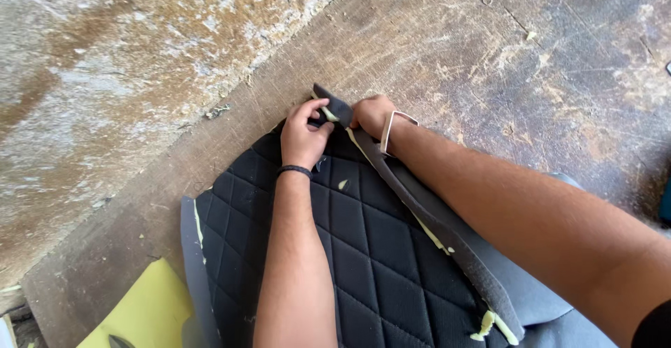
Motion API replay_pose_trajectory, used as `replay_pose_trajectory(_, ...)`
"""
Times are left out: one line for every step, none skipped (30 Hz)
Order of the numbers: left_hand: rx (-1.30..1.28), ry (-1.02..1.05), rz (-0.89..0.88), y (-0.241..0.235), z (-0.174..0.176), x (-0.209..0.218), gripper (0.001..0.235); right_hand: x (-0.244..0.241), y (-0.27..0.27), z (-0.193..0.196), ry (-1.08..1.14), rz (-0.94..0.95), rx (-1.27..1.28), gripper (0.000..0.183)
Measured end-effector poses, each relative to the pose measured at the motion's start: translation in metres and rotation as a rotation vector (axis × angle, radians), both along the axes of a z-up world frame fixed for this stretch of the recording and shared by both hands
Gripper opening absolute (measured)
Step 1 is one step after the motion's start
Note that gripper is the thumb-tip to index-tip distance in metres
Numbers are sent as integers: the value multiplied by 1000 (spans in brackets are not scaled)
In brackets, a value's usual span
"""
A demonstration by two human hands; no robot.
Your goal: The person smooths and aligns a gray quilted seat cover over a cushion, then peels back the cover to remove excess foam from the edges. The person uses hands to press and adjust the cover and removes foam pieces by hand.
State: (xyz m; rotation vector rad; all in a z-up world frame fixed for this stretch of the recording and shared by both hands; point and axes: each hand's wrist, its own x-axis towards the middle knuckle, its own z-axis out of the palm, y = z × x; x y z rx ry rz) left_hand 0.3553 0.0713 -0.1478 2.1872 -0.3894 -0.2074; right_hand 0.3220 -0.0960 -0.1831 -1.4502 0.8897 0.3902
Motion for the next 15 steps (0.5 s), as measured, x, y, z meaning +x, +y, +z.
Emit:
replay_pose_trajectory(81, -86, -24, -1, 0, -3, 32, -2, 0, -1, 49, 21, -6, 25)
replay_pose_trajectory(157, -175, -49, -3, 0, -3, 28, -1, -2, -1, 96, 42, -16, 27)
replay_pose_trajectory(231, -264, -74, -6, 0, -3, 23, 0, -2, 1, 60, 136, -110, 33)
replay_pose_trajectory(276, -256, -44, -7, 0, 2, 17, 7, -1, 3, 14, 235, -202, 39)
replay_pose_trajectory(320, -249, -14, -8, 0, 7, 10, 13, 0, 5, -33, 334, -294, 46)
replay_pose_trajectory(367, -225, 7, -7, -4, 4, 5, 11, 2, 4, -46, 341, -311, 47)
replay_pose_trajectory(374, -217, 28, -8, -9, 2, 3, 9, 3, 3, -59, 347, -329, 47)
replay_pose_trajectory(382, -219, 59, -7, -14, 6, 3, 12, 6, 3, -86, 359, -347, 47)
replay_pose_trajectory(390, -222, 90, -5, -19, 10, 4, 15, 8, 3, -97, 329, -283, 45)
replay_pose_trajectory(387, -232, 145, -5, -25, 10, 6, 11, 8, 1, -93, 294, -223, 42)
replay_pose_trajectory(384, -243, 200, -4, -30, 11, 10, 5, 9, 1, -90, 259, -163, 40)
replay_pose_trajectory(373, -271, 262, -7, -33, 20, 14, 9, 7, 3, -95, 253, -162, 38)
replay_pose_trajectory(388, -284, 289, -11, -35, 26, 14, 11, 5, 4, -99, 247, -161, 36)
replay_pose_trajectory(406, -293, 317, -12, -37, 31, 14, 12, 5, 5, -101, 243, -156, 35)
replay_pose_trajectory(424, -302, 345, -12, -38, 36, 14, 15, 3, 5, -90, 235, -178, 36)
